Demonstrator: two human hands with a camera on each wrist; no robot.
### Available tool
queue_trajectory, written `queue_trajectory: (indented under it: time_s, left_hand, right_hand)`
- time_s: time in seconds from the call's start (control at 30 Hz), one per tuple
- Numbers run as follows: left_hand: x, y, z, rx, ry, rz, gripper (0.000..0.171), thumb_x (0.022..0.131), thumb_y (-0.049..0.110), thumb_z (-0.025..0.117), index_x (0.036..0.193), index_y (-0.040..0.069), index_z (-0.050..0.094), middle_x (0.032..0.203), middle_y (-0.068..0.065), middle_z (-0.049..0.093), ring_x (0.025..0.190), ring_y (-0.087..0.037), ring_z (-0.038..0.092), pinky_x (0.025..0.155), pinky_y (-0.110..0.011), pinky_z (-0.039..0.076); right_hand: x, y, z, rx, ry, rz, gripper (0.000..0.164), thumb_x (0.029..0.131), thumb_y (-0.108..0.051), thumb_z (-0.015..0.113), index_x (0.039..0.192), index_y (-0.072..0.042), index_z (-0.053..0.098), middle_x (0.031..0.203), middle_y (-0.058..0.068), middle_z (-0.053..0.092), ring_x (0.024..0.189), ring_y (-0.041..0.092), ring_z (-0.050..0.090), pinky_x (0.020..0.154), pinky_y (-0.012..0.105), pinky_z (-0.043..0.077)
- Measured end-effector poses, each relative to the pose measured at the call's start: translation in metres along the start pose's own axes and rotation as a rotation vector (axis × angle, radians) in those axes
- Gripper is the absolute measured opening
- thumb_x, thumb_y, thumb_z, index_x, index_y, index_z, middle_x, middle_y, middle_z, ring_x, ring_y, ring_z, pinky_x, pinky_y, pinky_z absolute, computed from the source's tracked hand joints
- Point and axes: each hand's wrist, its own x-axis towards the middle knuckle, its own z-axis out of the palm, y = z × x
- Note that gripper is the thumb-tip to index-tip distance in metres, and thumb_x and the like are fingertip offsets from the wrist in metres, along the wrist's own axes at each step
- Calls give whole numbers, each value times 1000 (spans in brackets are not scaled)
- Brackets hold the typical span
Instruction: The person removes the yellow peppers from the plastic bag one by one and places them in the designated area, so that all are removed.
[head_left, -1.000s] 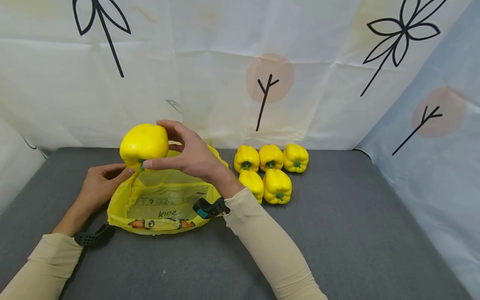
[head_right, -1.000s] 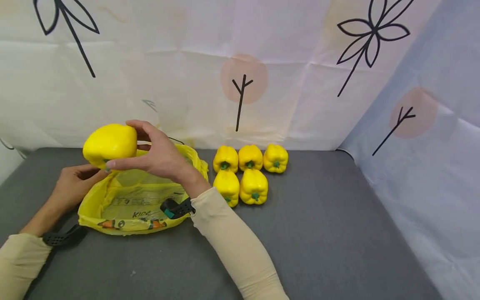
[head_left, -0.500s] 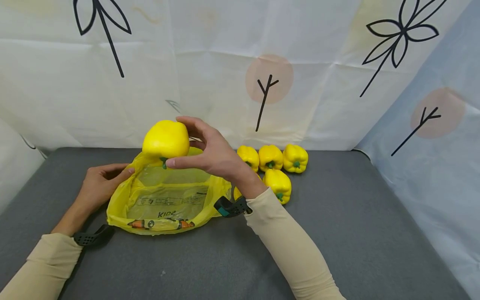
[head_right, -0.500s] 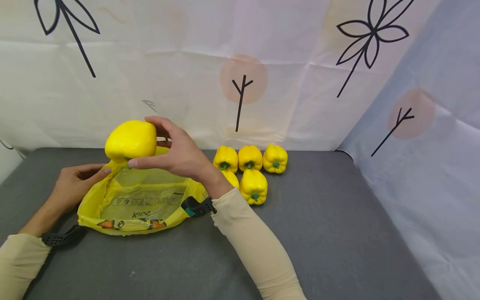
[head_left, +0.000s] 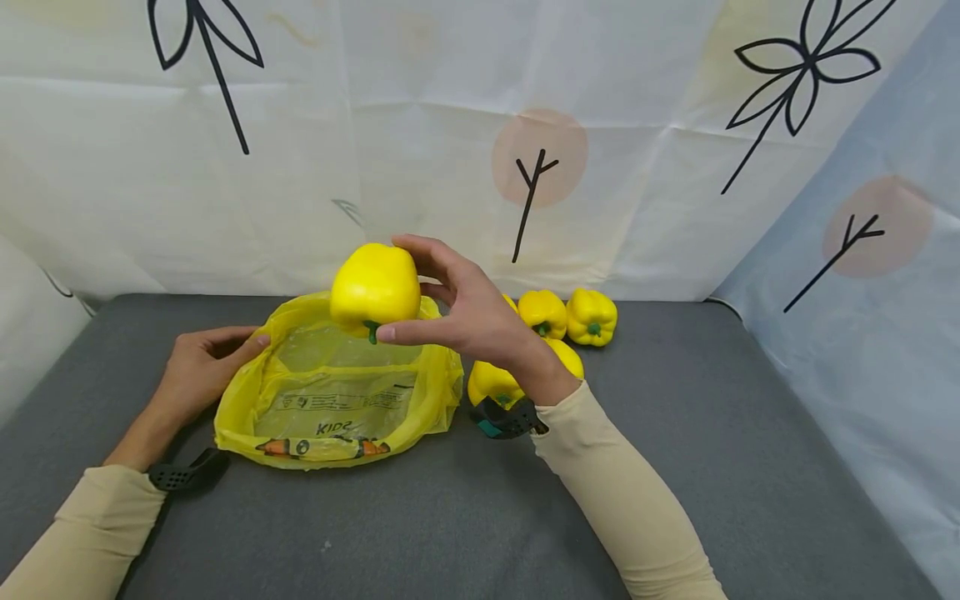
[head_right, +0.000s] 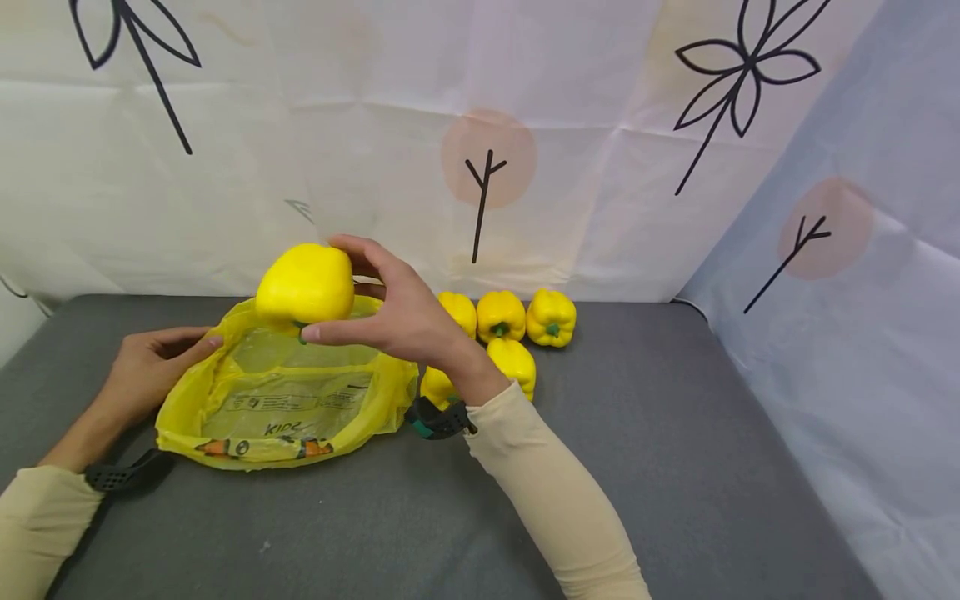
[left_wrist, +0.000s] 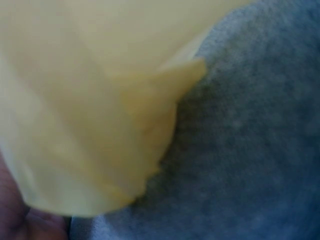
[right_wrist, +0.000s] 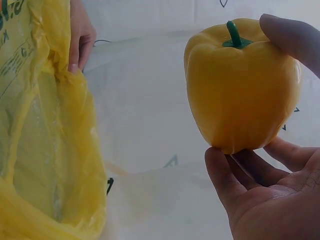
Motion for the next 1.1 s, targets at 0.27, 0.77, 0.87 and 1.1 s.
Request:
queue_trajectory:
  time_s: [0.27,0.77,0.87,1.1]
  left_hand:
    - [0,1,0,-18,-16,5,48,102,30,66,134,-5,64,98,30,61,82,7,63,64,-17,55]
    - [0,1,0,-24,-11,4,49,101,32,66,133,-6,64,96,31,61,82,7,63,64,-16,55]
    - [0,1,0,-21,-9,6,49,101,32,66,133,-6,64,96,31,61,82,7,63,64,-16,55]
    - [0,0,-1,-24,-4,-3,50,101,33,66,133,-6,64,96,31,61,83,7,63,65,-16,55]
  right_hand:
    - [-16,3,-15,-39,7,2,86,84,-4,82,157,-11,36,154,2,39,135,19,48,110,32,43]
    - [-47,10,-43,-63,35,42,85,86,-2,81,157,-13,36,156,5,36,135,26,49,108,42,46]
    - [-52,12,-50,-75,47,43,85,86,-2,81,157,-12,36,156,5,37,134,26,50,107,45,46]
    - [-65,14,-71,-85,88,49,85,86,-5,81,157,-12,36,153,3,41,133,24,51,110,47,43]
